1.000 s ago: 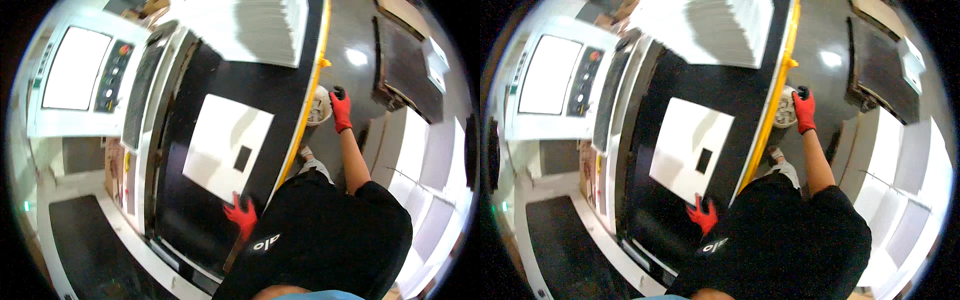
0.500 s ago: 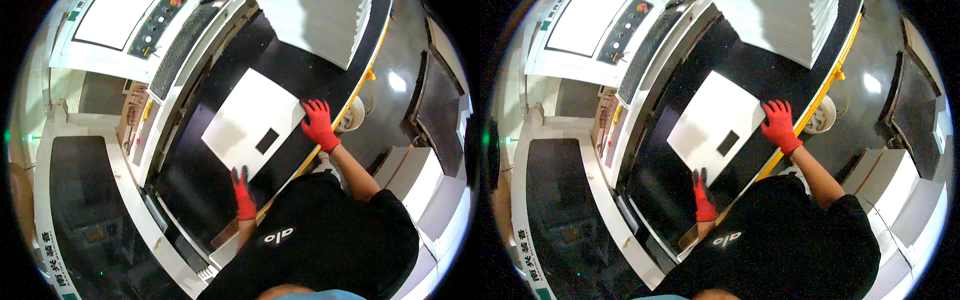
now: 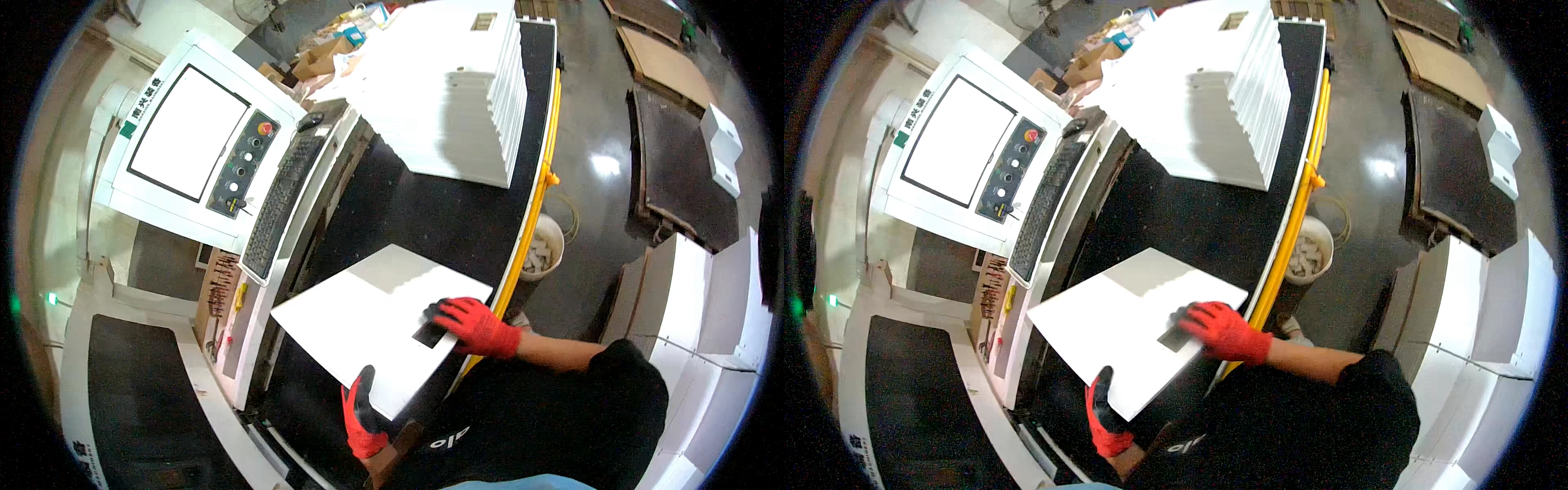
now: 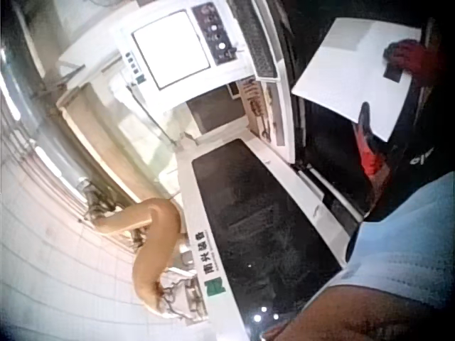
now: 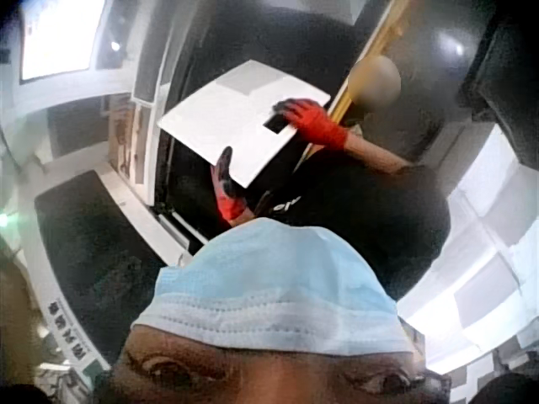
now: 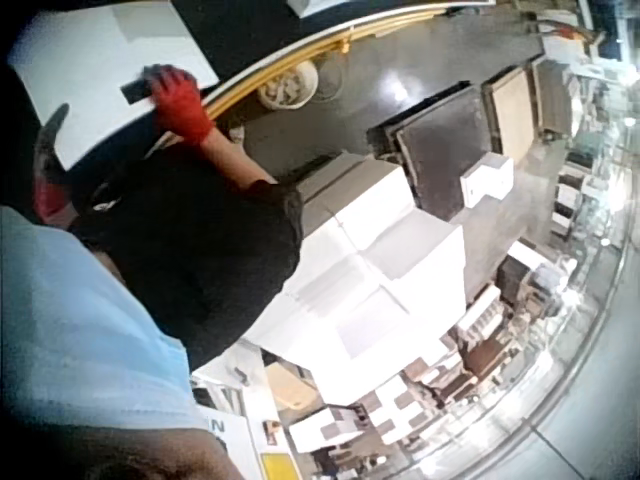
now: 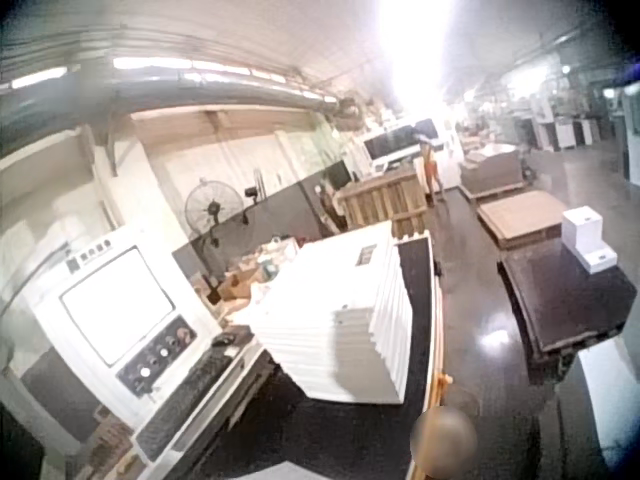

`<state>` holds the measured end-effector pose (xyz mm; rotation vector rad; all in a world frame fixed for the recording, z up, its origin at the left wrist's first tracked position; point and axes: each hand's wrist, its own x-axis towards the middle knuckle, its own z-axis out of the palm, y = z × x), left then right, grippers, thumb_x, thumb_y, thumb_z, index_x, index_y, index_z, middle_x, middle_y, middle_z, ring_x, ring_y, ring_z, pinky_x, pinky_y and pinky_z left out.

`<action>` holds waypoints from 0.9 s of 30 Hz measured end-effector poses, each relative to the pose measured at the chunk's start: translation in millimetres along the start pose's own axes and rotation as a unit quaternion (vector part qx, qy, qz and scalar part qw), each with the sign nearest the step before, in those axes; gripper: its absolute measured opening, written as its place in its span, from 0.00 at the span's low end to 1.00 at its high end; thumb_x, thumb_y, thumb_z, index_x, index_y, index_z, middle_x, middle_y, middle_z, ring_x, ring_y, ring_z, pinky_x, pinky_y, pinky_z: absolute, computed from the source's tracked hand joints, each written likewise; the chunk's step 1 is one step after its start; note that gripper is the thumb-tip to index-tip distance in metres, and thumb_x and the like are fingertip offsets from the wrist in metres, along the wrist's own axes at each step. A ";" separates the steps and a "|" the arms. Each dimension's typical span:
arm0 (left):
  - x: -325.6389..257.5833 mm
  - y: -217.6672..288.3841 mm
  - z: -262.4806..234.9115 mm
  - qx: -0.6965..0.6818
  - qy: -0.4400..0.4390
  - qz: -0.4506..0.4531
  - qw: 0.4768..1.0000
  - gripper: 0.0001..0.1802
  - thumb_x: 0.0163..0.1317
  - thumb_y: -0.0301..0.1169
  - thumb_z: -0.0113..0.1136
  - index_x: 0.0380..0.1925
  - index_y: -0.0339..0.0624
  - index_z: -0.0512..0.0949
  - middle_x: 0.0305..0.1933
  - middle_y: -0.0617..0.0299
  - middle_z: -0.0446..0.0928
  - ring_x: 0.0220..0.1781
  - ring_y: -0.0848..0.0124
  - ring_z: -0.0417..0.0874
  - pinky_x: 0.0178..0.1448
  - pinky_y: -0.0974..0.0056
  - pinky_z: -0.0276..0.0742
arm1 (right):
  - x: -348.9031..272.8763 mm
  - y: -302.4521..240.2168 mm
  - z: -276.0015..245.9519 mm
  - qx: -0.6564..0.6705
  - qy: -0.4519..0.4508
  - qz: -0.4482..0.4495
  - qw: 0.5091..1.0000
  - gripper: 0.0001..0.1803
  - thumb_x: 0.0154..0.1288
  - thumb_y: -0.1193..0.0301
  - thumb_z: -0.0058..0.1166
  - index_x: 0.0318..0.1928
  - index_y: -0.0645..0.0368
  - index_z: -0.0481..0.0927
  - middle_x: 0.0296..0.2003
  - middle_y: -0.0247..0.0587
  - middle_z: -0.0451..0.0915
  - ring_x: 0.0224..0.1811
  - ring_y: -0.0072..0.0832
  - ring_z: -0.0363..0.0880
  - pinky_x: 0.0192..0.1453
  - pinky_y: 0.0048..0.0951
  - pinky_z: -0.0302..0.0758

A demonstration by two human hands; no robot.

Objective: The person repeatedly loads white rectangular panels into a CNC drilling machine, waits for processing, and then unloads them to stack on a nearby table. The person wears red gloves and handles the panels by hand throughout the process.

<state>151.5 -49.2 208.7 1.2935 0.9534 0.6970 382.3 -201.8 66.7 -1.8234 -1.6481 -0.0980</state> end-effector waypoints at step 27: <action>25.3 -143.7 10.3 0.381 -0.263 0.163 0.871 0.42 0.68 0.42 0.68 0.79 0.49 0.63 0.78 0.51 0.69 0.76 0.49 0.72 0.79 0.47 0.64 | 179.2 439.1 -345.8 0.441 0.482 0.242 0.717 0.17 0.59 0.64 0.68 0.46 0.60 0.87 0.37 0.39 0.85 0.37 0.32 0.82 0.44 0.35 0.80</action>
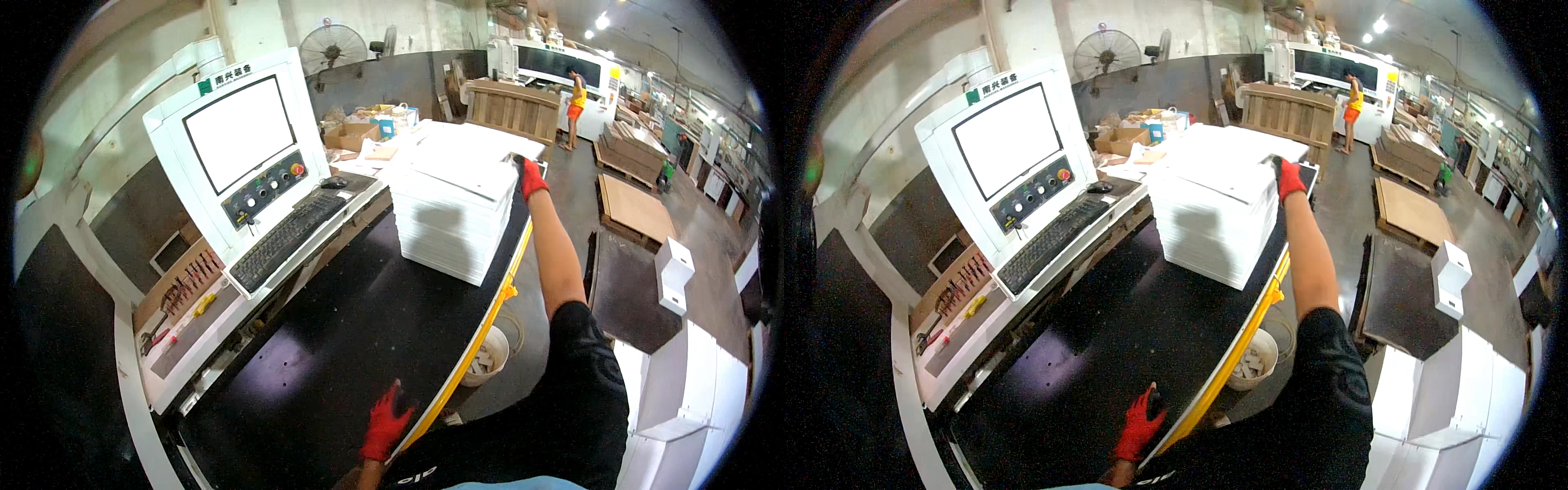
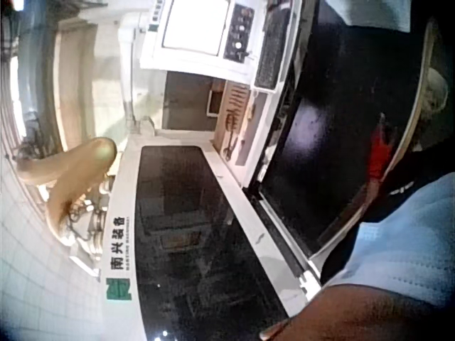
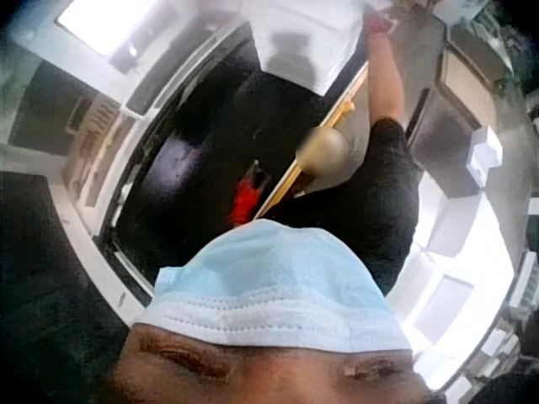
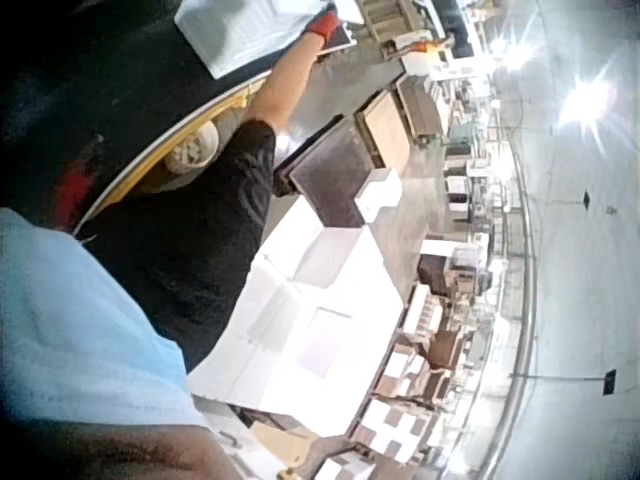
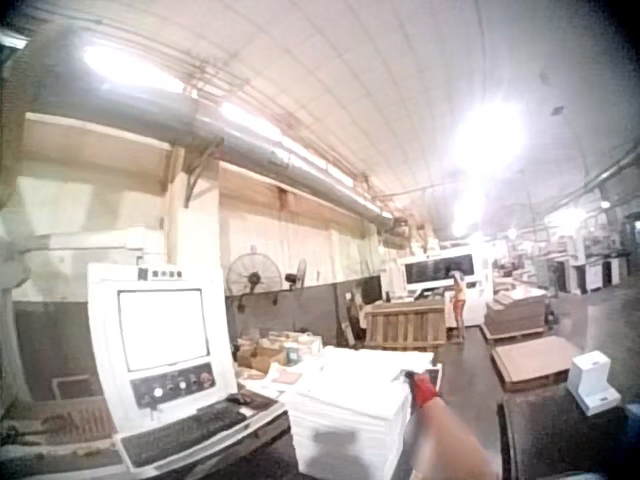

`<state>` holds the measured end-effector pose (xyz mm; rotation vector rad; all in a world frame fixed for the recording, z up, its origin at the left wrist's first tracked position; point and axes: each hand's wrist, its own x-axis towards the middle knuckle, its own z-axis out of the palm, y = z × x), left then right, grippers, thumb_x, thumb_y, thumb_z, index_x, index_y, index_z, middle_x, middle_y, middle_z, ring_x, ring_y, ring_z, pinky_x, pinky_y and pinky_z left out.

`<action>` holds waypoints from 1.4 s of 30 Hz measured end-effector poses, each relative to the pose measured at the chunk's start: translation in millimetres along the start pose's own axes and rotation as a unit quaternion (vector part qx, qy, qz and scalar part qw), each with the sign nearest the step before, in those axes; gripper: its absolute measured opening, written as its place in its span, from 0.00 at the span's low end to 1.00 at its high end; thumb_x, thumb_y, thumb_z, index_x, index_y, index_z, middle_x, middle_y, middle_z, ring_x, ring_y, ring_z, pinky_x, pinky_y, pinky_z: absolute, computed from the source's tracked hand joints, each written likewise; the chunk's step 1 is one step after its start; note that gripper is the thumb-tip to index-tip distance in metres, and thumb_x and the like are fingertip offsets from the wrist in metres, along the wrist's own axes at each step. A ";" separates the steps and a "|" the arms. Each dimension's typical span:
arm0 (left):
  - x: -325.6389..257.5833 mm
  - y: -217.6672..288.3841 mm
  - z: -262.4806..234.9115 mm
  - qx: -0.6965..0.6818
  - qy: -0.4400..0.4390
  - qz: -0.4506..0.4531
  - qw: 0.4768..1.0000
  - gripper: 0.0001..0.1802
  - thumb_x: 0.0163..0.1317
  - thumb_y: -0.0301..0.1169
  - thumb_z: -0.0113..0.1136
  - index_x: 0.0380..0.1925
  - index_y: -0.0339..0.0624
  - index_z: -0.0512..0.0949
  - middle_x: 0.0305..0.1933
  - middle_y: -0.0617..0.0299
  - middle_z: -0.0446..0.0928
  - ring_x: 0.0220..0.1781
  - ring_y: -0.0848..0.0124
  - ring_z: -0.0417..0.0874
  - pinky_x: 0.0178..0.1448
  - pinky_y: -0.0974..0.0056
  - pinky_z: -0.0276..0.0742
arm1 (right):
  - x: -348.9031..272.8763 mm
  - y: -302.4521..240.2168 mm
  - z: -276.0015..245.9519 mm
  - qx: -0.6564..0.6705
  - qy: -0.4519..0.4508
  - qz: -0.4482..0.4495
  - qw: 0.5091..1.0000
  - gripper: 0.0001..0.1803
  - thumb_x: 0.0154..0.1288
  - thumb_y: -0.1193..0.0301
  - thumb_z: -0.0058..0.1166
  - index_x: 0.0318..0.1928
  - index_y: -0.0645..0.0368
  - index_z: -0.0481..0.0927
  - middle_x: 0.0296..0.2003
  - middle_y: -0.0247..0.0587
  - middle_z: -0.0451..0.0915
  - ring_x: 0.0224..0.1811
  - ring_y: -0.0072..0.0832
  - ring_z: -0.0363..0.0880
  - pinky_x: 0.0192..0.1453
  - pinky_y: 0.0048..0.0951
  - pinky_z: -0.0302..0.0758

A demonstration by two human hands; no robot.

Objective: The person repeatedly loads white rectangular panels into a CNC drilling machine, waits for processing, and then unloads them to stack on a nearby table. The person wears red gloves and handles the panels by hand throughout the process.

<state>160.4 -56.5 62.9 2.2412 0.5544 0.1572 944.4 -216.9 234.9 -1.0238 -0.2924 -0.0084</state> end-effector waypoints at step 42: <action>383.1 339.6 36.2 -0.447 0.248 0.120 0.851 0.39 0.70 0.64 0.58 0.72 0.55 0.69 0.71 0.53 0.71 0.72 0.55 0.71 0.74 0.36 0.65 | -497.2 -19.6 -557.2 -0.359 0.229 0.094 0.900 0.29 0.81 0.67 0.53 0.76 0.64 0.66 0.74 0.49 0.70 0.76 0.38 0.68 0.78 0.36 0.64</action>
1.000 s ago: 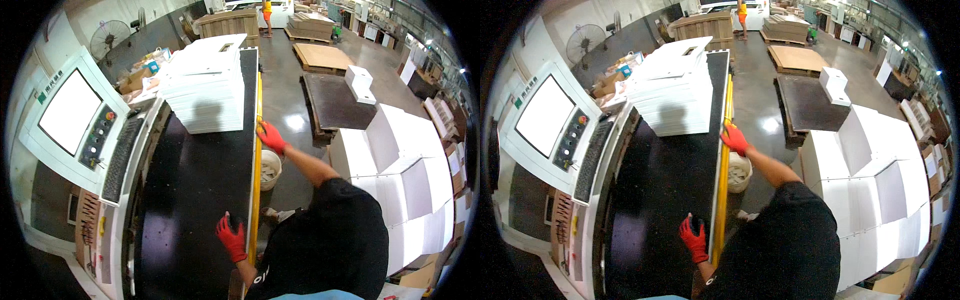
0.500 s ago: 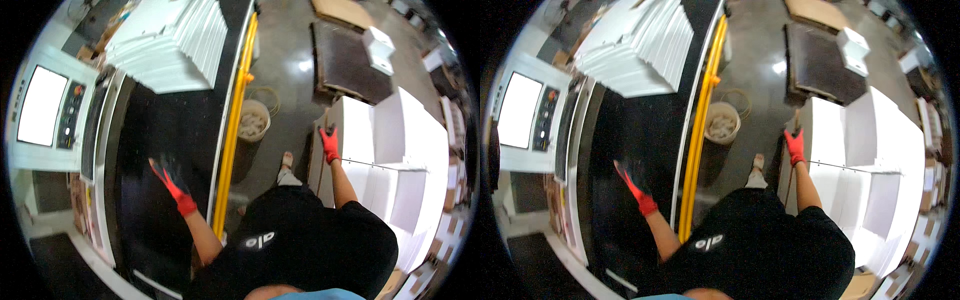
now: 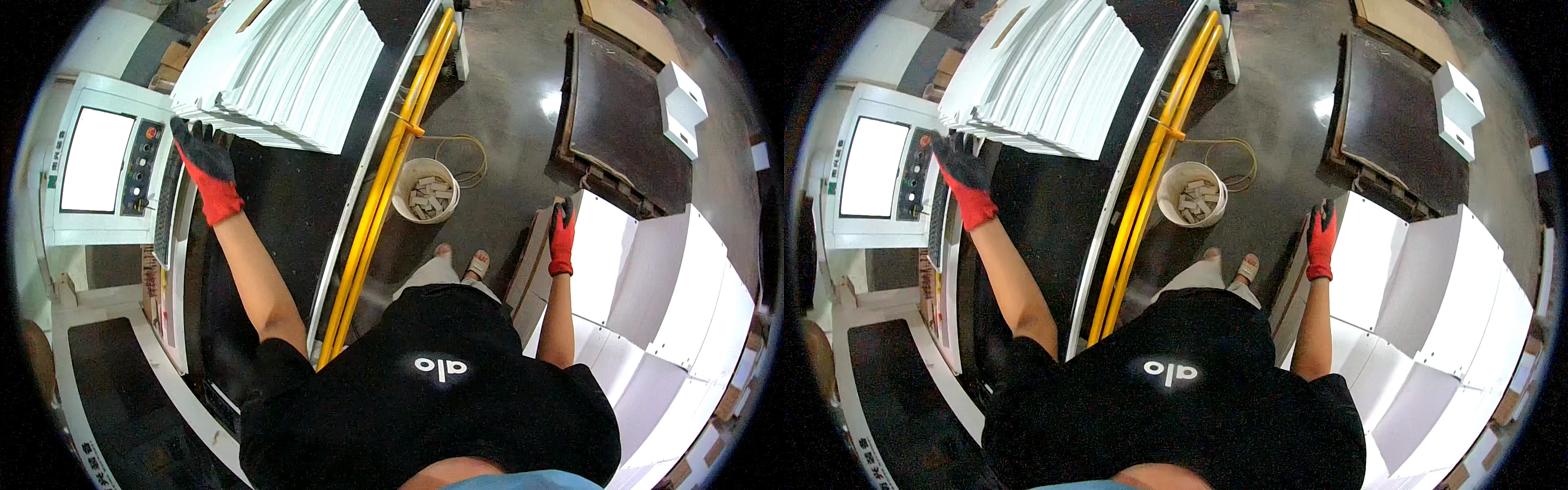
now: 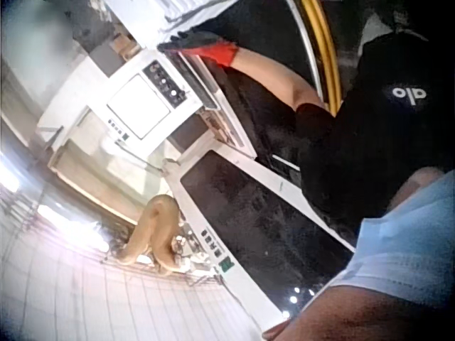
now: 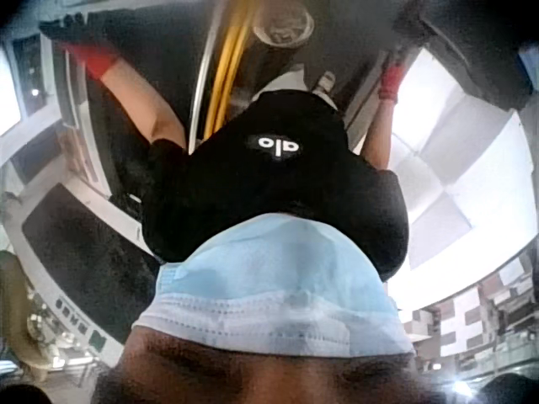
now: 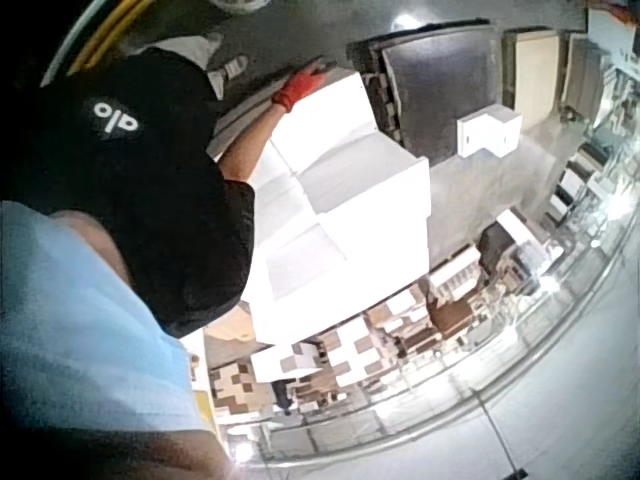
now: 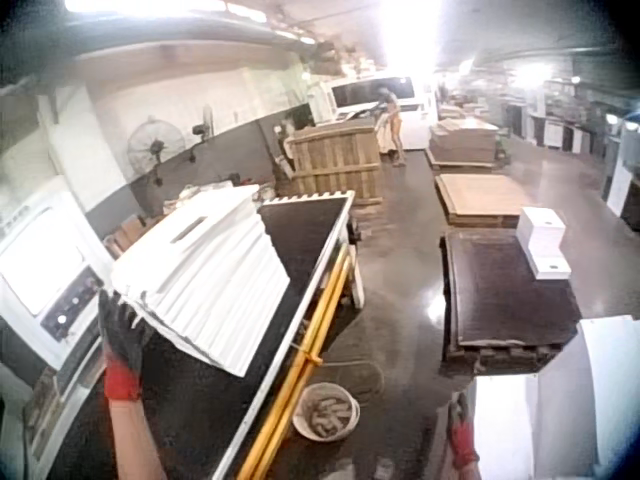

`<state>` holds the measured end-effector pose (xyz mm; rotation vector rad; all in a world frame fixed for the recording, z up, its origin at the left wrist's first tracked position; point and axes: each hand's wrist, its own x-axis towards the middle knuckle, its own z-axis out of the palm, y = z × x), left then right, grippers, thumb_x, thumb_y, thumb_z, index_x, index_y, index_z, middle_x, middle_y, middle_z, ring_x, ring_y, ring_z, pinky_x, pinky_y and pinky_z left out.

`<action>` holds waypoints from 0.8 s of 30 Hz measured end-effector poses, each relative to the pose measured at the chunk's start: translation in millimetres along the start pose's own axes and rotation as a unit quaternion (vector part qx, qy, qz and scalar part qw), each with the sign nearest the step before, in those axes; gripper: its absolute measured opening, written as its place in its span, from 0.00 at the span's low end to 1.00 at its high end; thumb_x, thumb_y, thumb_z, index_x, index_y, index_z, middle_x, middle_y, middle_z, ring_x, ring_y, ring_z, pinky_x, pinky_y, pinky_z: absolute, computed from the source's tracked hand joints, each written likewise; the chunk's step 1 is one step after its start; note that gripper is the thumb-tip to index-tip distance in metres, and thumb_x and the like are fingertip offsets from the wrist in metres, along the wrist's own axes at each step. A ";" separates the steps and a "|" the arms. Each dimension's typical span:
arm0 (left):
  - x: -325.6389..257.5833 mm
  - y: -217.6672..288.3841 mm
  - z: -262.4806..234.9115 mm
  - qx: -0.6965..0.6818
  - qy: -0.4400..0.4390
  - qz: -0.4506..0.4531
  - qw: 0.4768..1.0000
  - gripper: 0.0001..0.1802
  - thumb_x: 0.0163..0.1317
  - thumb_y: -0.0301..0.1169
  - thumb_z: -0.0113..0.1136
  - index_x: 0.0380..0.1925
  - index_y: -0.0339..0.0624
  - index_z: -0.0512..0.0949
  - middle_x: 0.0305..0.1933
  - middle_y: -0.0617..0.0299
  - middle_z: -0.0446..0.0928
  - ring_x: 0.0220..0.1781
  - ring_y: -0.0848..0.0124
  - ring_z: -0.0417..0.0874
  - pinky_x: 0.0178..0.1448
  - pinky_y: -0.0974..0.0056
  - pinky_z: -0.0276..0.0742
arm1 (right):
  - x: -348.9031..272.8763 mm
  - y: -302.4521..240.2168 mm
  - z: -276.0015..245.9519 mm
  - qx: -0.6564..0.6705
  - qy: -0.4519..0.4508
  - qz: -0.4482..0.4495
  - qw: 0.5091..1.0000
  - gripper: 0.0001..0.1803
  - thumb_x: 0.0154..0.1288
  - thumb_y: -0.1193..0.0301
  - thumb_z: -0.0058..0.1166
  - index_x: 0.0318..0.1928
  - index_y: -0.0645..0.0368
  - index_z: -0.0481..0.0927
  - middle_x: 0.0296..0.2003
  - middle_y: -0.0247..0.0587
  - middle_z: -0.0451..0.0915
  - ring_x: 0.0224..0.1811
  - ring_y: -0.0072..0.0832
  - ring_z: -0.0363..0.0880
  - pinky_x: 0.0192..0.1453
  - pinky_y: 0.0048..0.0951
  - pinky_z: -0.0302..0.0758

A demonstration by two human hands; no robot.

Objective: The person repeatedly loads white rectangular panels into a CNC drilling machine, waits for processing, and then unloads them to stack on a nearby table. The person wears red gloves and handles the panels by hand throughout the process.

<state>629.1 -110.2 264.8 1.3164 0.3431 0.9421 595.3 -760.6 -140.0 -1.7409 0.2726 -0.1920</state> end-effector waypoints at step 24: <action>52.7 -22.2 63.9 -0.054 0.135 0.143 0.979 0.39 0.71 0.31 0.56 0.81 0.37 0.58 0.80 0.50 0.64 0.77 0.60 0.71 0.77 0.57 0.70 | 296.6 -482.9 463.2 0.276 -0.216 -0.313 0.883 0.34 0.80 0.67 0.56 0.79 0.63 0.61 0.74 0.42 0.69 0.73 0.31 0.69 0.77 0.32 0.66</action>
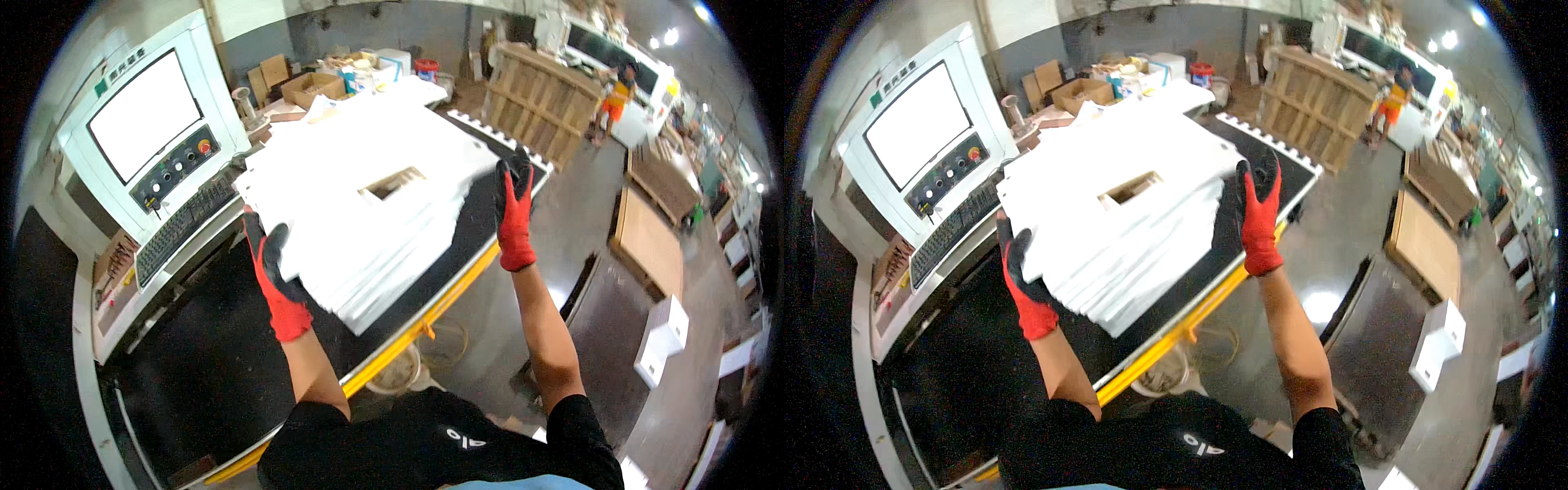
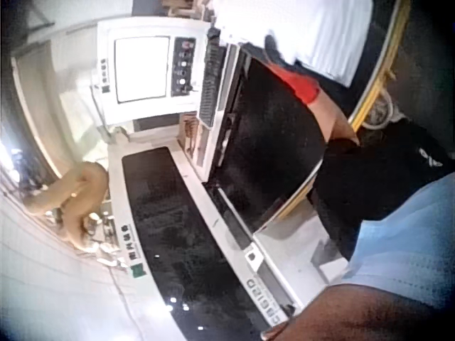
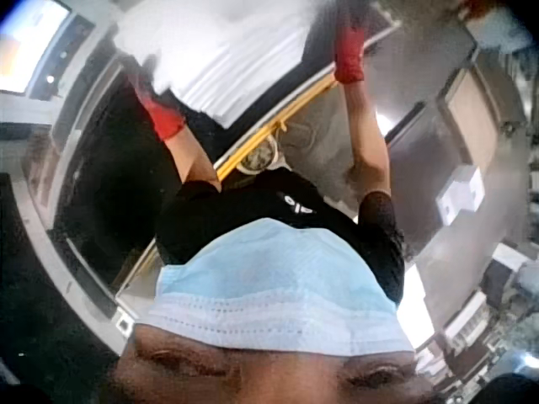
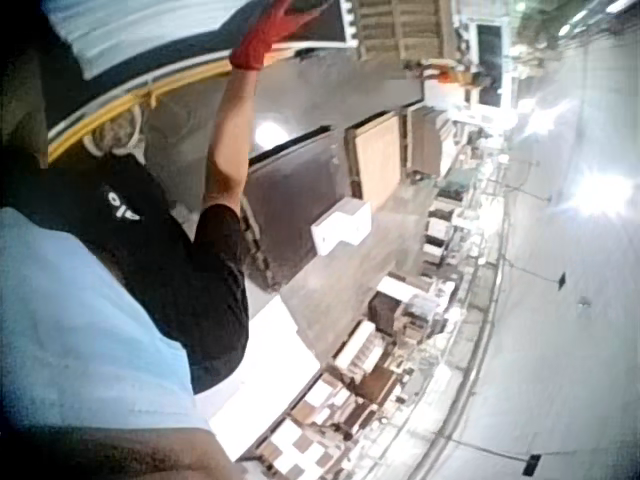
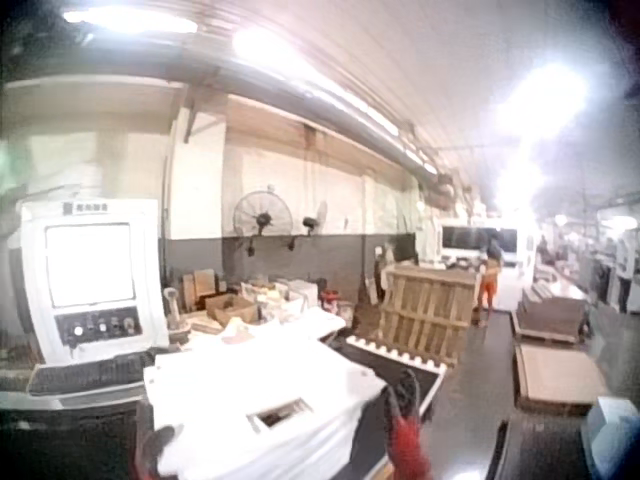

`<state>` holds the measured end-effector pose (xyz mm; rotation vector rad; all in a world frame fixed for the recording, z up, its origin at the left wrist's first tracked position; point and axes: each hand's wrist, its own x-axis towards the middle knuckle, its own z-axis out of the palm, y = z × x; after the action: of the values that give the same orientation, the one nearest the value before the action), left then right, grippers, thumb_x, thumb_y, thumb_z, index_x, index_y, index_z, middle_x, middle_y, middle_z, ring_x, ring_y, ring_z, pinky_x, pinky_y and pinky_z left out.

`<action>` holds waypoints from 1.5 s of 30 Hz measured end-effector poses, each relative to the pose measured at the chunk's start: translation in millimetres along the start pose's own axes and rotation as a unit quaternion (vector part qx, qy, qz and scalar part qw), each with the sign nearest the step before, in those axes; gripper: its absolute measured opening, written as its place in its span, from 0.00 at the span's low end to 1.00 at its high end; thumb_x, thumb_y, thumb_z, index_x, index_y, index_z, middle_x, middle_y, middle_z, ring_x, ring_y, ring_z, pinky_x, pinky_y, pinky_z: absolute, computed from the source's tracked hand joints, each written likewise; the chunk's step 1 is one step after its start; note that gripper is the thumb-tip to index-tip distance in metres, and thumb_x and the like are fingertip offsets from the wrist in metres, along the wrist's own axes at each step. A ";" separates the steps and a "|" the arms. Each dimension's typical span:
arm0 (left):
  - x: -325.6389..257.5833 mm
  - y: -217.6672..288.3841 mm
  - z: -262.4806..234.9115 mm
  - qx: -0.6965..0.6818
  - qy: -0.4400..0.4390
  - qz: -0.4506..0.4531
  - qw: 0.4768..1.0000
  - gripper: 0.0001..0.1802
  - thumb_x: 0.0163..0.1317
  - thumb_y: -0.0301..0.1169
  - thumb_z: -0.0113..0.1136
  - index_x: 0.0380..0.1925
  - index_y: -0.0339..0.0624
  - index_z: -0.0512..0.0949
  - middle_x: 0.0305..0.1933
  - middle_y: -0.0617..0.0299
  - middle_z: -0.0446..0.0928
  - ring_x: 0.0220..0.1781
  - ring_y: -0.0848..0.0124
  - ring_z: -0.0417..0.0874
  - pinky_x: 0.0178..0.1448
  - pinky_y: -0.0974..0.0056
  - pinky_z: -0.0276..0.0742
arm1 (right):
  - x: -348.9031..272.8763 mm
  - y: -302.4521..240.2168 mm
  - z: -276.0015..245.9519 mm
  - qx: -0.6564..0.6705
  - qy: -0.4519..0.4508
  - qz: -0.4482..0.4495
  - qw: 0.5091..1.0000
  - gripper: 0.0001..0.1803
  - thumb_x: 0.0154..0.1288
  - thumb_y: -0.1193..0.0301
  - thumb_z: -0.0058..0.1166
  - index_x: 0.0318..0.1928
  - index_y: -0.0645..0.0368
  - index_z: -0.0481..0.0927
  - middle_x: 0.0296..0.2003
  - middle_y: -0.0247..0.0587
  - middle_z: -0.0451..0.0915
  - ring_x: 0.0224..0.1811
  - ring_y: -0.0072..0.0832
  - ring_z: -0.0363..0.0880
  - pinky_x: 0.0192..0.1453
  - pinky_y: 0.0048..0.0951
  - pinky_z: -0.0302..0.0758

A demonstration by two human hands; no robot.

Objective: The person repeatedly loads white rectangular panels into a CNC drilling machine, waits for processing, and then unloads them to stack on a nearby table. The person wears red gloves and handles the panels by hand throughout the process.

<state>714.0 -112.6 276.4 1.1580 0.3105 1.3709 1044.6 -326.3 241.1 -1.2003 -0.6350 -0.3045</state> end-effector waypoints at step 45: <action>41.1 130.7 -53.7 0.493 0.066 0.266 0.826 0.19 0.75 0.33 0.55 0.57 0.31 0.83 0.55 0.49 0.86 0.58 0.63 0.86 0.65 0.57 0.80 | 107.9 32.6 -73.9 0.066 -0.293 0.004 0.954 0.26 0.78 0.60 0.51 0.64 0.67 0.76 0.53 0.46 0.86 0.56 0.34 0.84 0.62 0.35 0.79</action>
<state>606.1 -80.2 370.9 2.1199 0.9244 1.8430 1169.1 -372.0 265.3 -1.1635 -1.1461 0.1140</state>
